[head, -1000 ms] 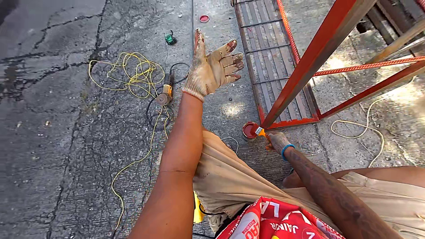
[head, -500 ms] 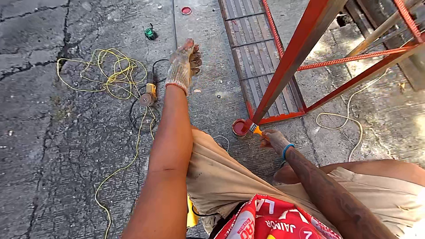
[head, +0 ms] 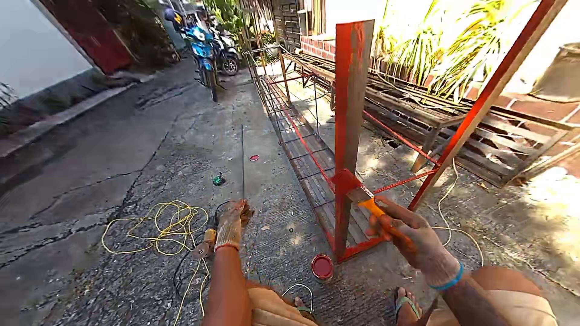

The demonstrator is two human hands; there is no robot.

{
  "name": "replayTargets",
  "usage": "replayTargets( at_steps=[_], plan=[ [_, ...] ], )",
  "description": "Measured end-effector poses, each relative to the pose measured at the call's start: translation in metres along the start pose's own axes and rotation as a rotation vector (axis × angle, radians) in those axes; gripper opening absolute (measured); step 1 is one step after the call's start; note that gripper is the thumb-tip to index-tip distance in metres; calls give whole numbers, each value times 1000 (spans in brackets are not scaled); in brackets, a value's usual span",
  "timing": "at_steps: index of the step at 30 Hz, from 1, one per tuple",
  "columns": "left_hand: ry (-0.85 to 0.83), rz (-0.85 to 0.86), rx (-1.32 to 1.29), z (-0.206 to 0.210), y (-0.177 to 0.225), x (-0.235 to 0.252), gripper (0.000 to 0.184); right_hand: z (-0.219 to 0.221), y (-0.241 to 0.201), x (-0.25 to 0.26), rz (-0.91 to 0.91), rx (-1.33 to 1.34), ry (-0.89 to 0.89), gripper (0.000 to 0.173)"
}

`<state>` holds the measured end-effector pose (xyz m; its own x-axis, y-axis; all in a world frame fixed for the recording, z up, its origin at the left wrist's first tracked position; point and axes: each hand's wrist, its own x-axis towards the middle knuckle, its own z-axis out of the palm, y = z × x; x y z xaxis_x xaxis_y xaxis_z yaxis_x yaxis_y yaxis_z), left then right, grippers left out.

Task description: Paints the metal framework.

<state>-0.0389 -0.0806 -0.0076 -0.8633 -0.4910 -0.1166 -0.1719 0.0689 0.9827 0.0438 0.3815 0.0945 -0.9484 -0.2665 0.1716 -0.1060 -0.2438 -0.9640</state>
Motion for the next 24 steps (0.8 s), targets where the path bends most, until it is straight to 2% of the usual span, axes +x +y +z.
replayTargets(
  at_steps=[2, 5, 8, 11, 13, 15, 19, 21, 24],
  plan=[
    [0, -55, 55, 4, 4, -9, 40, 0, -45, 8, -176, -308, 99, 48],
    [-33, -113, 108, 9, 2, -13, 41, 10, -100, 16, -442, -974, 317, 44],
    [-71, -117, 154, 16, -8, -11, 42, 25, -135, 28, -604, -1290, 432, 46],
    [-103, -120, 207, 22, -12, -13, 43, 40, -153, 41, -692, -1402, 479, 46],
    [-129, -133, 241, 24, -12, -17, 44, 49, -154, 47, -641, -1448, 485, 47],
    [-143, -144, 257, 25, -10, -19, 44, 51, -141, 45, -543, -1482, 454, 46],
    [-144, -158, 276, 22, -9, -22, 45, 37, -88, 36, -367, -1551, 379, 45],
    [-151, -150, 311, 18, -10, -21, 46, 25, -69, 23, -348, -1532, 343, 43],
    [-160, -143, 365, 19, -9, -20, 46, 19, -79, 4, -420, -1467, 391, 41]
  ],
)
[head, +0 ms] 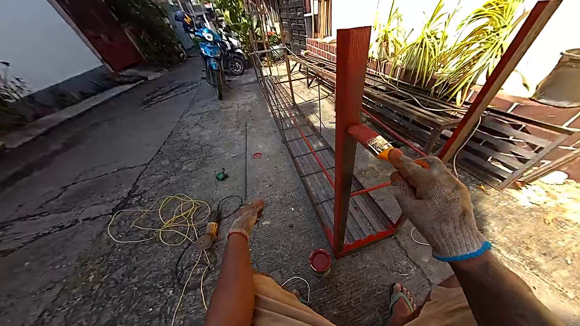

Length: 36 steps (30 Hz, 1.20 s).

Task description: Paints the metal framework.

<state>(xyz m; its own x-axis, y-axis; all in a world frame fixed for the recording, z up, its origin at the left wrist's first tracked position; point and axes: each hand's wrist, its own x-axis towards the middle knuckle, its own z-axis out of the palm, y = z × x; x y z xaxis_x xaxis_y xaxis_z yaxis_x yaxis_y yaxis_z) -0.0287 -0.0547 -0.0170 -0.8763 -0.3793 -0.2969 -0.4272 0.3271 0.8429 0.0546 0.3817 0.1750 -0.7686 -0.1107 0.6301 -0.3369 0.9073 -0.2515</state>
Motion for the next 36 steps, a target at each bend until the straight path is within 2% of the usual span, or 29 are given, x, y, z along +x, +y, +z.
replayTargets(
  at_steps=[5, 9, 12, 15, 20, 22, 24, 27, 31, 34, 36],
  plan=[
    [-31, -21, 62, 14, 4, 9, 41, -51, -27, 46, -36, -28, 156, 44],
    [-70, -15, 134, 26, 2, 13, 46, -47, -46, 87, -39, -75, 214, 46],
    [-87, 11, 144, 29, 5, 9, 49, -33, -44, 75, -45, -79, 89, 45],
    [-121, 63, 204, 23, -2, 9, 48, -41, -40, 52, -19, -97, -4, 45],
    [-130, 61, 214, 17, 4, -10, 48, -64, -40, 58, -24, -41, 120, 42],
    [-124, 33, 194, 21, 7, -16, 49, -51, -40, 68, -17, -73, 138, 33],
    [-130, 37, 209, 22, 10, -11, 49, -28, -42, 71, 8, -139, 133, 40],
    [-130, 82, 296, 22, 7, -8, 49, 7, -36, 23, 43, -119, -48, 50],
    [-157, 113, 430, 19, 11, -14, 48, 47, -4, -39, 73, -119, -405, 44],
    [-182, 144, 402, 17, 5, -7, 50, 32, 10, -34, 58, -108, -648, 39],
    [-194, 124, 360, 19, 3, -7, 51, 10, 11, -8, 10, -99, -687, 36]
  ],
)
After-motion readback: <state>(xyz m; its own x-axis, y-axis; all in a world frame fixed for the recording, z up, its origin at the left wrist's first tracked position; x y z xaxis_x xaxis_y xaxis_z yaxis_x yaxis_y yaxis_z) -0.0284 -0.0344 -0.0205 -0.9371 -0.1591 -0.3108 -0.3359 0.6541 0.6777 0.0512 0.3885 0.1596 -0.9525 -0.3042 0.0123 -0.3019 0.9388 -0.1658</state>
